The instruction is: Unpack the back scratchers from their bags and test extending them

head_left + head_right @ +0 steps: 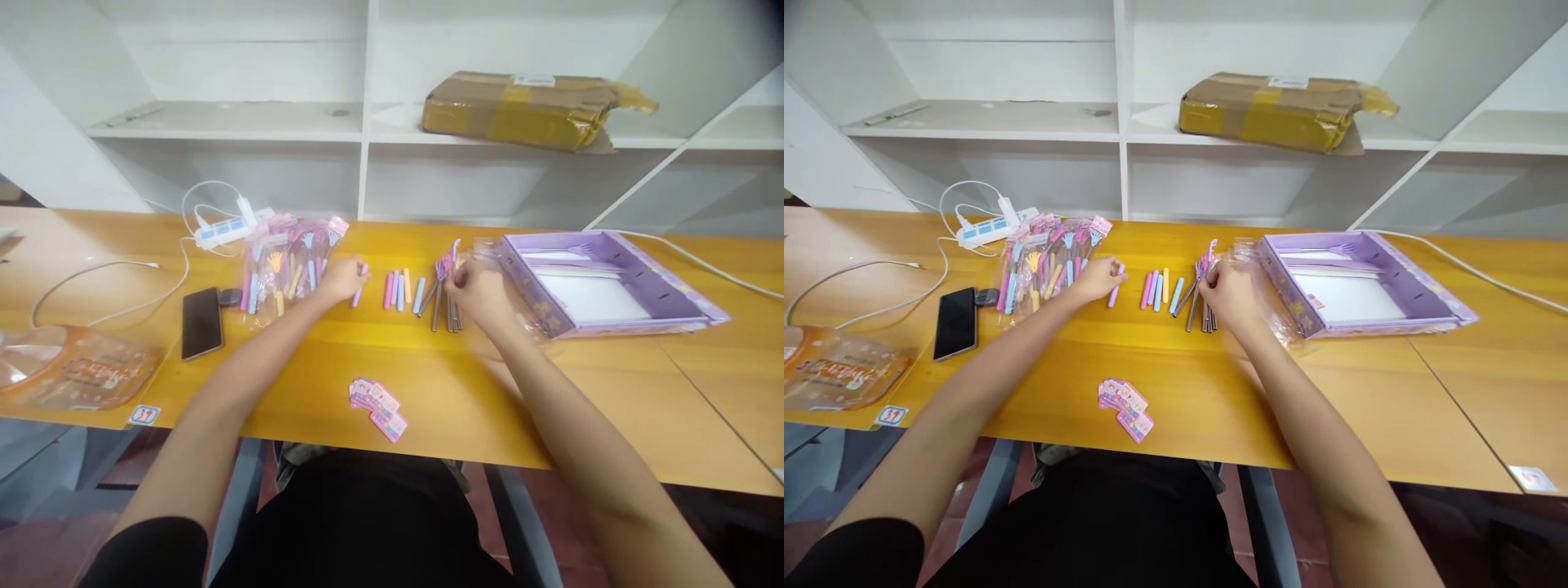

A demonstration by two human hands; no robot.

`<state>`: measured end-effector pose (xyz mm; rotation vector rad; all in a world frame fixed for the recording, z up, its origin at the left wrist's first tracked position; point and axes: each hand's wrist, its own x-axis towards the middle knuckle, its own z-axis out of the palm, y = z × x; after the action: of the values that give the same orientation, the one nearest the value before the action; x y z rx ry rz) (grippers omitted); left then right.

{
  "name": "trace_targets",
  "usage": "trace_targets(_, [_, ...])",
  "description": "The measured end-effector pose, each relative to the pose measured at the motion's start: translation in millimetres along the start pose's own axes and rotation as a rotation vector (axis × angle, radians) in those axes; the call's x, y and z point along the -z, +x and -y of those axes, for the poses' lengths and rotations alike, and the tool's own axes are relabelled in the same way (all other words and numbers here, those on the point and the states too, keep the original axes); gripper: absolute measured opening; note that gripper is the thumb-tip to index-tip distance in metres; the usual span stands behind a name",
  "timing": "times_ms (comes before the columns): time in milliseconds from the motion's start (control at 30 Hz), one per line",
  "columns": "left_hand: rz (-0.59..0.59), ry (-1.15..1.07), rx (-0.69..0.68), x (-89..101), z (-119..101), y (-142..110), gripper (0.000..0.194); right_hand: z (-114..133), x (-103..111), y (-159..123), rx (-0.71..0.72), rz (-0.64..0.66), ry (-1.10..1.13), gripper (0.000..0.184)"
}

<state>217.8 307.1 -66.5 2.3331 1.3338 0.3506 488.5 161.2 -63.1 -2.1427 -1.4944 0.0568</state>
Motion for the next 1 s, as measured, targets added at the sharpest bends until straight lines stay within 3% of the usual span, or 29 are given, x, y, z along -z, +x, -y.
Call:
trace_targets(200, [-0.071, -0.034, 0.088, -29.5, -4.8, 27.5, 0.043, -3.1, -17.8, 1.3, -0.024, 0.047, -0.105, 0.007])
trace_targets(367, [-0.109, -0.032, 0.071, -37.6, -6.8, 17.7, 0.044, -0.5, -25.9, -1.9, -0.032, 0.085, -0.188, 0.015])
trace_targets(533, [-0.075, -0.03, 0.024, -42.0, -20.0, 5.3, 0.039, 5.5, -28.5, -8.1, -0.045, 0.11, -0.249, 0.021])
trace_targets(767, [-0.031, -0.027, -0.061, -52.9, -38.8, -1.6, 0.042, 6.5, -25.0, -13.3, -0.034, 0.118, -0.257, 0.014])
trace_targets(867, [-0.052, -0.022, -0.051, -43.5, -32.3, 5.0, 0.044, 5.4, -24.5, -14.2, -0.033, 0.111, -0.232, 0.019])
trace_targets(1000, [-0.132, 0.009, -0.03, -4.6, -8.7, 17.5, 0.034, 2.8, -20.8, -15.8, -0.044, 0.077, -0.192, 0.026])
